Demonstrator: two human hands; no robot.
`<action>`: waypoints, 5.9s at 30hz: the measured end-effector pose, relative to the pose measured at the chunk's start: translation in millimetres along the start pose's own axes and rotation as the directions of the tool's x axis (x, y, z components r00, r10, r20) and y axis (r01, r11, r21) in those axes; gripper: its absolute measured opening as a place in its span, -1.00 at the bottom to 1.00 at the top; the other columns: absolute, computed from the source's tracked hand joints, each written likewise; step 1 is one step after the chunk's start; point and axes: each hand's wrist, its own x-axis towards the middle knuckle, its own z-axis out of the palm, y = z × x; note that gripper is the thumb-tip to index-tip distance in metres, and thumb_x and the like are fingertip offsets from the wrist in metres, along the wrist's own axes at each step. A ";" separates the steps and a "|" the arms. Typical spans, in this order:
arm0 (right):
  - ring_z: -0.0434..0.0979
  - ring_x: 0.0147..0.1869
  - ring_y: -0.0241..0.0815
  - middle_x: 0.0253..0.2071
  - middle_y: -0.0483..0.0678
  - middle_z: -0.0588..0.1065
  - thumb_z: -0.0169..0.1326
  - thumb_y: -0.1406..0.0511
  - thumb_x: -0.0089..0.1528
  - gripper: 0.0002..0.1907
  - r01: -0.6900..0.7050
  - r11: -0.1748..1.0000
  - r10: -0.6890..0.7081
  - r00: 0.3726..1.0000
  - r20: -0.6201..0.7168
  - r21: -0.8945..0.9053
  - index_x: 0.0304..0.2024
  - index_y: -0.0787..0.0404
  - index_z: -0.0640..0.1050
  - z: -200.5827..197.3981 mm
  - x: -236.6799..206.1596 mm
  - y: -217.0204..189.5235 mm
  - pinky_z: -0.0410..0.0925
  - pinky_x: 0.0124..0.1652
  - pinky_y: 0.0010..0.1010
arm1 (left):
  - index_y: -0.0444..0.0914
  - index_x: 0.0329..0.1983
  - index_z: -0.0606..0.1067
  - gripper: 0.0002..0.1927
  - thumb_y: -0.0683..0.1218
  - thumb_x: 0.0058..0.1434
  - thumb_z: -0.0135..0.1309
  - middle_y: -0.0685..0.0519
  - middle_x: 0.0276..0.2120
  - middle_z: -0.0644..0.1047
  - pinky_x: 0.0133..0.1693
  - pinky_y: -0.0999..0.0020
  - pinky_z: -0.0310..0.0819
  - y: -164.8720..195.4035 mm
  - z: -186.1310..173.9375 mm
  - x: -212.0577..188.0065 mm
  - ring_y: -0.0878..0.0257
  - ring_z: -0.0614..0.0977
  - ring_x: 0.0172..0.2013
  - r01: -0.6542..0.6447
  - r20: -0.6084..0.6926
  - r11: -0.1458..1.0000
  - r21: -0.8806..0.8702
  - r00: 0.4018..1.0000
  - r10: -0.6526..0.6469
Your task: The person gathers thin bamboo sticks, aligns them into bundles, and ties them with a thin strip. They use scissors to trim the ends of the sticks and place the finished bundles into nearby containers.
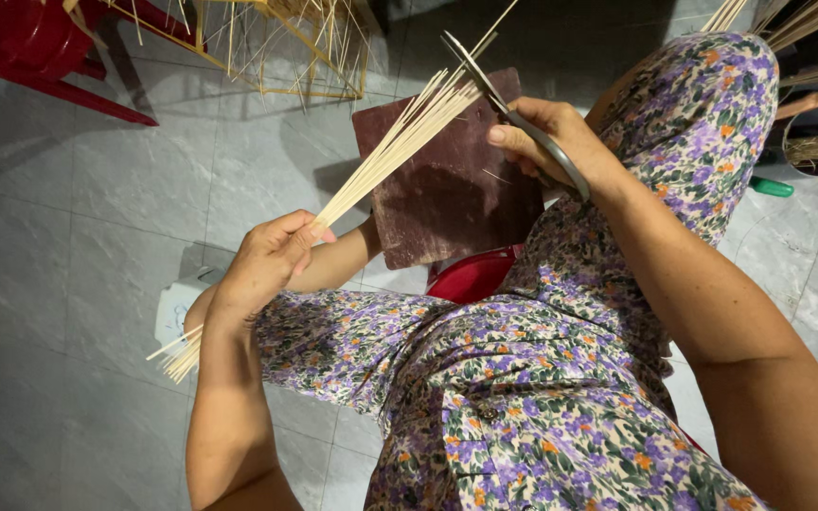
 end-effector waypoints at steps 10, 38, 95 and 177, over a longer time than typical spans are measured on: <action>0.30 -0.67 -0.41 -0.65 -0.21 0.37 0.26 0.16 0.23 -0.72 -0.099 0.995 0.098 0.992 -0.078 -0.012 -0.36 0.23 0.54 -4.7 -5.7 -7.1 0.14 -0.68 -0.54 | -0.20 -0.23 0.60 -0.70 0.07 0.43 -0.01 0.28 -0.67 0.21 -0.57 0.52 -0.02 -6.9 -2.0 5.6 0.50 0.19 -0.61 -0.018 -0.022 1.000 -0.012 1.000 0.018; 0.28 -0.67 -0.38 -0.63 -0.17 0.37 0.29 0.16 0.22 -0.70 -0.087 0.994 0.092 0.992 -0.082 0.065 -0.33 0.23 0.52 -0.8 -0.4 4.5 0.11 -0.66 -0.52 | -0.23 -0.19 0.57 -0.70 0.06 0.44 -0.04 0.28 -0.68 0.22 -0.62 0.54 -0.05 -27.0 -7.4 8.9 0.50 0.16 -0.65 0.049 0.119 0.963 -0.264 0.993 -0.018; 0.54 0.00 0.32 0.00 0.28 0.49 0.24 0.33 0.20 -0.58 -0.248 0.781 -0.036 0.898 -0.438 -0.573 0.07 0.19 0.43 46.6 83.9 116.0 0.36 -0.06 0.04 | -0.19 0.00 0.41 -0.73 0.09 0.54 -0.14 0.22 -0.54 0.28 -0.66 0.57 -0.04 -69.0 106.2 195.6 0.51 0.18 -0.65 -0.454 -0.534 0.540 -0.709 0.845 0.010; 0.42 -0.50 -0.36 -0.28 -0.13 0.64 0.31 0.19 0.26 -0.33 0.232 0.953 -0.151 0.922 -0.357 0.196 0.36 0.22 0.38 -77.9 -139.9 -38.3 0.21 -0.45 -0.48 | -0.31 0.11 0.40 -0.59 0.10 0.45 -0.14 -0.07 0.08 0.51 0.15 0.19 0.61 49.3 136.1 148.7 0.16 0.63 0.05 -0.276 -0.389 0.776 -0.567 0.920 0.043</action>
